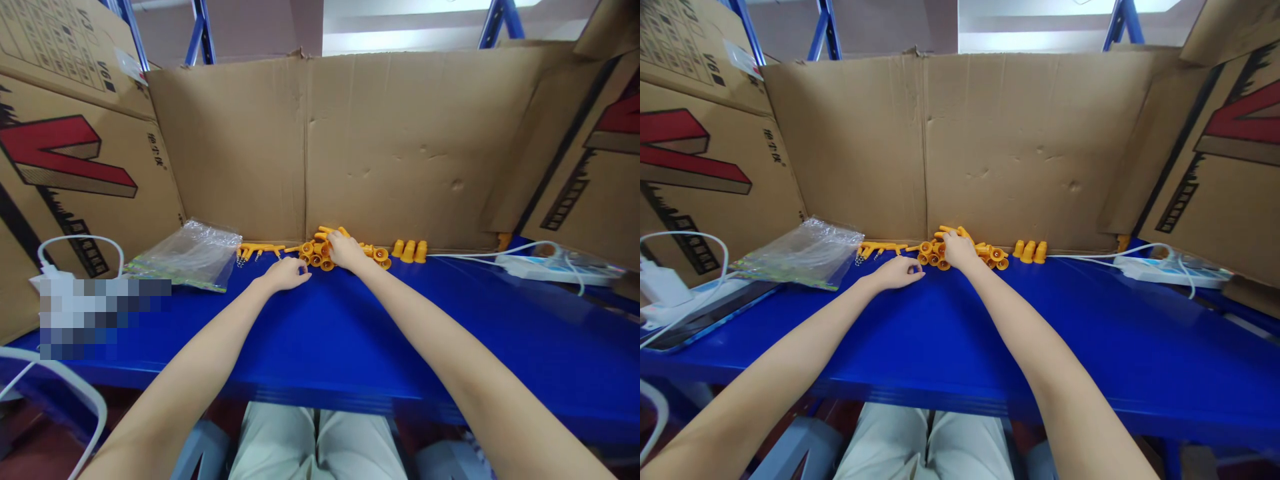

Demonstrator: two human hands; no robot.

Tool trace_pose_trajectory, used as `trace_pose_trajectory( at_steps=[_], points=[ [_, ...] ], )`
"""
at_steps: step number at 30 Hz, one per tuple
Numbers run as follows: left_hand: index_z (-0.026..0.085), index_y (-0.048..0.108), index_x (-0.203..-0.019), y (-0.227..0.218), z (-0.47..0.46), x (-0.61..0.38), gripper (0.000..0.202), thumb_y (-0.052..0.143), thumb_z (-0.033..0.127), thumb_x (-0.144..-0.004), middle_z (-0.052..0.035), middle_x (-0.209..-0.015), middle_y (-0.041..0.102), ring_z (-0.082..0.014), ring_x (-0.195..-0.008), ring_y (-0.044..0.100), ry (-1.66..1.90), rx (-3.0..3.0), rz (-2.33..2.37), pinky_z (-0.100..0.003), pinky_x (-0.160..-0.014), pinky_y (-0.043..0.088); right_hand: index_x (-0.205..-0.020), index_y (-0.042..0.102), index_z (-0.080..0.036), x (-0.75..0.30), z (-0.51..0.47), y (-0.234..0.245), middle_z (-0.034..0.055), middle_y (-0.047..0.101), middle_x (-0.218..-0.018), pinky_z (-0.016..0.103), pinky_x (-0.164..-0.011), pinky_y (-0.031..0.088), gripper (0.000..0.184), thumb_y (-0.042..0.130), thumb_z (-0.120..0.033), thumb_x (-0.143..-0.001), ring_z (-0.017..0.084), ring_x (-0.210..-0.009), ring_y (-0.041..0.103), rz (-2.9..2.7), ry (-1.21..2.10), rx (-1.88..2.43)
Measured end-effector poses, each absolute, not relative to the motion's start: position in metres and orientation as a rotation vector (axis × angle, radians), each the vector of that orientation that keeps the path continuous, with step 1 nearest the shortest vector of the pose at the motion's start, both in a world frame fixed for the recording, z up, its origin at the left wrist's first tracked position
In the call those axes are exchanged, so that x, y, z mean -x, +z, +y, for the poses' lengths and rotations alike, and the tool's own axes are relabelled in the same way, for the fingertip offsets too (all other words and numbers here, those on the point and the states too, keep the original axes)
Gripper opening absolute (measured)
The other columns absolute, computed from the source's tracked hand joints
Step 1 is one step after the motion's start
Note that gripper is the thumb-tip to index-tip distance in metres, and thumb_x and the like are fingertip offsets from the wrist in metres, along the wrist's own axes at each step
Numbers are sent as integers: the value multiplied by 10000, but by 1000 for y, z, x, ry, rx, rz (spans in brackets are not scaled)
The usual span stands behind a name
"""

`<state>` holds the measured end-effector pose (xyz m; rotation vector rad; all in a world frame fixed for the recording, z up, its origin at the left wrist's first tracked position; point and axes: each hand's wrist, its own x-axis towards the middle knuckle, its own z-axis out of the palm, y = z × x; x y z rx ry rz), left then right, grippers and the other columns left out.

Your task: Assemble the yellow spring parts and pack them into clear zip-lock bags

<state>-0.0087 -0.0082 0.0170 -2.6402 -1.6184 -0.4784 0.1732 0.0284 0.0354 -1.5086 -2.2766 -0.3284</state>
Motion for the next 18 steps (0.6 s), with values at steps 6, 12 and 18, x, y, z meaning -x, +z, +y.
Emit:
trace_pose_trajectory(
  at_steps=[6,12,18],
  points=[
    [157,664,-839,17,-9,8,261,489,347,-806,-52,-757,671,-173,-663,596,-467,2675,-1612,-267,-615,414,-1274,516,-190,-180,38,58,107,562,-1271,428,-960,404,454,496,-326,-841,281,-1162,520,-2329,19,1649],
    [158,669,-843,18,-10,8,262,490,344,-800,-50,-747,663,-170,-656,589,-460,2688,-1604,-269,-626,415,-1261,524,-151,-237,57,70,124,535,-1296,429,-974,378,445,466,-289,-842,279,-1173,500,-1952,-139,1727],
    [159,672,-846,17,-9,8,264,496,348,-796,-49,-745,658,-172,-654,584,-461,2693,-1616,-271,-623,411,-1298,465,-125,-306,66,30,173,468,-1328,533,-981,320,490,431,-153,-810,301,-1219,423,-1715,-293,2030]
  ],
)
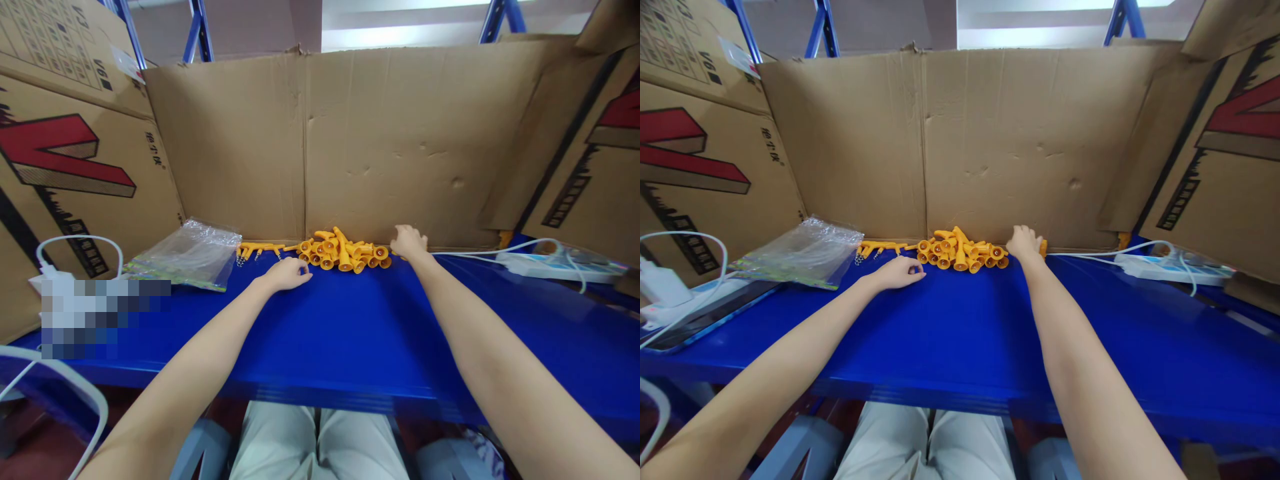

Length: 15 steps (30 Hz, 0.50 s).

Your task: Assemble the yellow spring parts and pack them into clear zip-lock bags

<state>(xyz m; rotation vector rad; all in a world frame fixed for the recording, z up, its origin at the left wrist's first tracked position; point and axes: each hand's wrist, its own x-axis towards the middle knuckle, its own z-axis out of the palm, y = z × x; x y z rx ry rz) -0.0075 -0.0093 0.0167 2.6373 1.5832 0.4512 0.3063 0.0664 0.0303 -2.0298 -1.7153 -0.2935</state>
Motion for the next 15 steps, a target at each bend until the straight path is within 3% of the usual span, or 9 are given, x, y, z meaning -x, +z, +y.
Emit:
trace_pose_trajectory(
  at_steps=[4,8,11,15],
  points=[
    [155,674,-845,16,-9,7,261,496,340,-796,-53,-750,657,-173,-659,584,443,-2628,1582,-274,-624,409,-1160,572,-131,-325,63,6,148,530,-1252,596,-1018,224,384,456,-131,-794,294,-1212,425,-1792,-271,2161],
    [150,676,-851,16,-9,7,261,493,328,-797,-53,-745,656,-170,-653,580,440,-2627,1566,-270,-619,405,-1191,544,-118,-328,64,1,167,526,-1237,499,-964,341,388,444,-152,-818,296,-1163,473,-1730,-326,2114],
    [148,678,-850,16,-9,7,254,492,314,-798,-54,-757,661,-170,-662,583,447,-2636,1555,-269,-624,403,-1218,512,-97,-329,71,-2,181,529,-1233,415,-925,384,406,475,-166,-820,282,-1121,511,-1658,-179,2085],
    [147,681,-858,16,-9,7,256,495,315,-801,-57,-765,667,-172,-665,588,447,-2647,1549,-270,-621,402,-1156,534,-54,-337,80,-13,191,606,-1086,332,-854,421,418,588,-193,-765,253,-1007,577,-1639,-14,2038]
  ],
)
